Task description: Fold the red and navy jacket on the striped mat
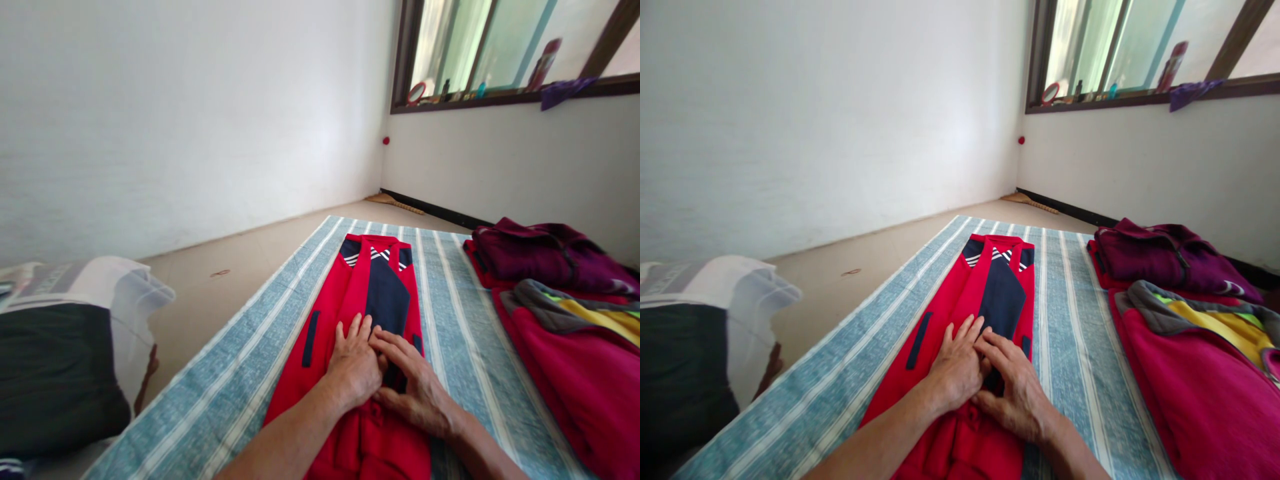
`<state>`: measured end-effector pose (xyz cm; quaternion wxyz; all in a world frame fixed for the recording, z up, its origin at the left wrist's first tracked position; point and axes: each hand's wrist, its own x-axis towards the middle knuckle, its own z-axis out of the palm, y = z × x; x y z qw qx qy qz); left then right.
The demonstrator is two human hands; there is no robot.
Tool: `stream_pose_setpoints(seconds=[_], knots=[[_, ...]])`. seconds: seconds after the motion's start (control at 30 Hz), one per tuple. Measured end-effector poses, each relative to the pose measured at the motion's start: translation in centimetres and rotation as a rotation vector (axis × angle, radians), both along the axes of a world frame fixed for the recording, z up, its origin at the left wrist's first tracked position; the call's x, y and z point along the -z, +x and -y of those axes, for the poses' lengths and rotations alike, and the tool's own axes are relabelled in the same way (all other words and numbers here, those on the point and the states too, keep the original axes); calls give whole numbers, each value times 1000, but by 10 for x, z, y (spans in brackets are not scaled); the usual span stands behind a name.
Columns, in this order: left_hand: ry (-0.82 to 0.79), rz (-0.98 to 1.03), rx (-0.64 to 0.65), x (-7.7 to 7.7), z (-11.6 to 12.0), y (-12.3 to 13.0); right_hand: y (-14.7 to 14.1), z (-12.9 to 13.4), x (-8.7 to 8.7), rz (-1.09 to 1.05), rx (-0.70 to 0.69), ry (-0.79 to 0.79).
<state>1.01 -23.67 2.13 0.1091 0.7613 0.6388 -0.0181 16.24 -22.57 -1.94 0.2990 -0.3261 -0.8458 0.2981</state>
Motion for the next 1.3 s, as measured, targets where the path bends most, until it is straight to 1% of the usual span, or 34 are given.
stream_pose_setpoints(seconds=[0.43, 0.9, 1.07, 1.3], knots=[[-28, -9, 10, -3, 0, 0, -1, 0, -1, -14, 0, 0], [47, -18, 7, 3, 1, 1, 0, 1, 0, -20, 0, -15], [39, -2, 0, 4, 0, 1, -1, 3, 1, -10, 18, -36], [6, 23, -3, 1, 0, 2, -1, 3, 3, -43, 16, -16]])
